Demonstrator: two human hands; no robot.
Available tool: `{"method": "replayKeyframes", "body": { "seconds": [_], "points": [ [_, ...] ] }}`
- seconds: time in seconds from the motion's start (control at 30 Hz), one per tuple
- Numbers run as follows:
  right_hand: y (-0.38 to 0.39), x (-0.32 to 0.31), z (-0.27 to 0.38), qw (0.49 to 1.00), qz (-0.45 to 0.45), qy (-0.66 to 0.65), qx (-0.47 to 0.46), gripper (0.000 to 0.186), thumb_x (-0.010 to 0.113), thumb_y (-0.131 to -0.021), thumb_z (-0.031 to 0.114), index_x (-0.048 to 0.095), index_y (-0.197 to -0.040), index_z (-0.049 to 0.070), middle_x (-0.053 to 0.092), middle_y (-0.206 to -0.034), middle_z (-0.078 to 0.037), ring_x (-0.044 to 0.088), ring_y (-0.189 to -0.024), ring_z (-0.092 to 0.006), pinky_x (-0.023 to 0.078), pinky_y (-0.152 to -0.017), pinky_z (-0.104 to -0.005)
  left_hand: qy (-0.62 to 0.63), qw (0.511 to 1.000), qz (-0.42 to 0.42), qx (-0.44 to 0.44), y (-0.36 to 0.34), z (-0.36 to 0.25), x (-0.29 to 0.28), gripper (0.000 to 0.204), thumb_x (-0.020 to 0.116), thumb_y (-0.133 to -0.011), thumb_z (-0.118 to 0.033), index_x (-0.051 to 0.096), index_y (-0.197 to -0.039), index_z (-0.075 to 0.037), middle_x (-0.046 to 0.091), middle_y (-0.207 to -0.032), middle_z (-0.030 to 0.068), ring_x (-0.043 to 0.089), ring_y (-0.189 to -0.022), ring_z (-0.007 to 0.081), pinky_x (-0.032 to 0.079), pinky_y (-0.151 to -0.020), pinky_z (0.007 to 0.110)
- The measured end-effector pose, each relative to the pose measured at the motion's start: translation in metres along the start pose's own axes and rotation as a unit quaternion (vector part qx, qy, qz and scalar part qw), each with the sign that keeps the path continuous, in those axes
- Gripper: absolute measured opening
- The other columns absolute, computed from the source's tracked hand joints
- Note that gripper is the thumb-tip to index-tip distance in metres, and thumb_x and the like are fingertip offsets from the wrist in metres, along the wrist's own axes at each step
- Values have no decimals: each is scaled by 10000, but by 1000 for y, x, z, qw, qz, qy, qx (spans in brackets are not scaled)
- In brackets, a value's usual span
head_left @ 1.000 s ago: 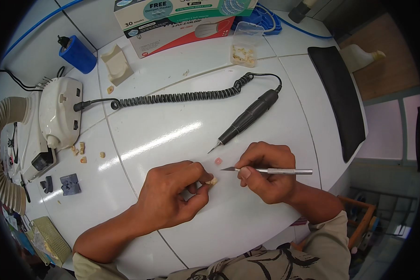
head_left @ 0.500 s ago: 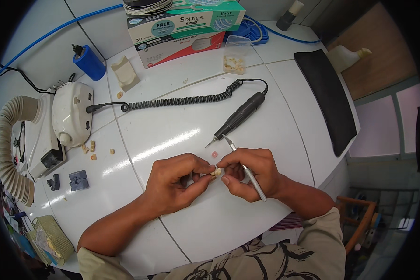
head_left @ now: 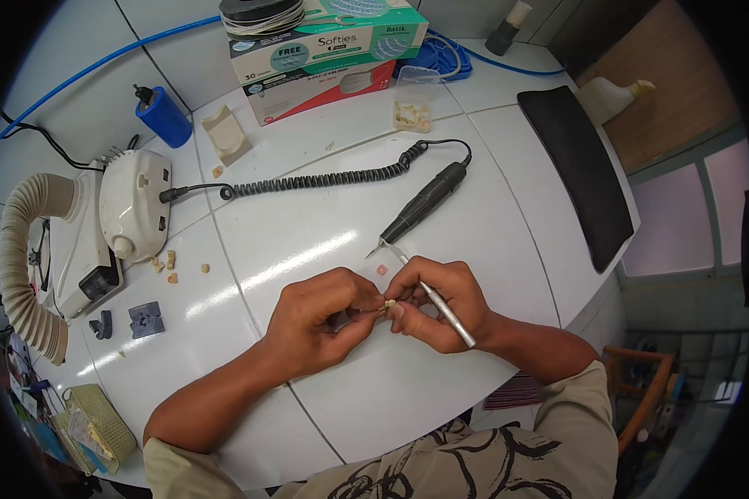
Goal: Sculpting and refining a dental tooth model using a hand tool.
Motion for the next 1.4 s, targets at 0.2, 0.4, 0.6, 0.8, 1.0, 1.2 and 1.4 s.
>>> {"method": "replayKeyframes", "body": {
  "seconds": [0.2,0.4,0.6,0.8,1.0,1.2,1.4],
  "points": [
    [3,1,-7,998,-5,-61,23,104,691,-922,-7,651,-1018,-14,764,-822,-78,744,-742,-120,578,-670,-255,9,1000,-3,11,0,-1,-1,158,827,-840,49,738,-962,1,766,-991,126,764,-854,199,603,-696,300],
    [3,1,-7,1000,-12,-27,-1,107,693,-906,-14,665,-1009,-12,769,-853,-90,753,-748,-140,589,-681,-271,23,1000,-7,-10,0,0,0,176,856,-861,-16,748,-1000,-10,775,-939,107,747,-802,165,559,-631,264],
    [-1,-3,0,998,-3,31,-48,119,712,-905,-20,668,-1016,-29,757,-895,-118,769,-782,-169,625,-703,-288,23,999,7,-34,0,-3,-2,193,864,-864,-53,759,-1021,-20,766,-938,94,722,-754,159,550,-605,265],
    [0,-3,-1,998,9,41,-54,141,728,-905,-26,656,-1024,-46,749,-917,-131,787,-819,-184,651,-723,-290,26,1000,-4,-9,1,1,-1,185,851,-868,-45,765,-1031,-26,751,-954,91,709,-741,159,561,-606,271],
    [2,1,-4,999,-30,-5,-30,148,735,-907,-18,672,-1041,-17,756,-884,-90,762,-790,-147,617,-725,-280,25,999,-7,-28,0,-2,-1,206,845,-871,-28,761,-1058,-47,751,-974,71,707,-748,137,537,-578,258],
    [2,2,-5,999,-25,-18,-25,166,736,-917,-19,662,-1065,-19,755,-882,-88,760,-799,-140,619,-728,-280,15,999,-12,-45,3,0,0,236,858,-870,-39,741,-1073,-64,754,-964,40,702,-751,111,513,-557,254],
    [3,2,-7,999,-26,-28,-21,154,737,-918,-18,664,-1054,-15,752,-874,-79,749,-781,-131,607,-707,-272,16,999,-15,-29,3,3,-1,238,865,-876,-32,742,-1079,-17,785,-997,68,691,-756,75,504,-567,221]
  ]
}}
Point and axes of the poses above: each hand's wrist, its own y-axis away from the middle knuckle, its own x-axis out of the palm, z = x × y, the point moved 2 cm from there along -y, towards the middle knuckle
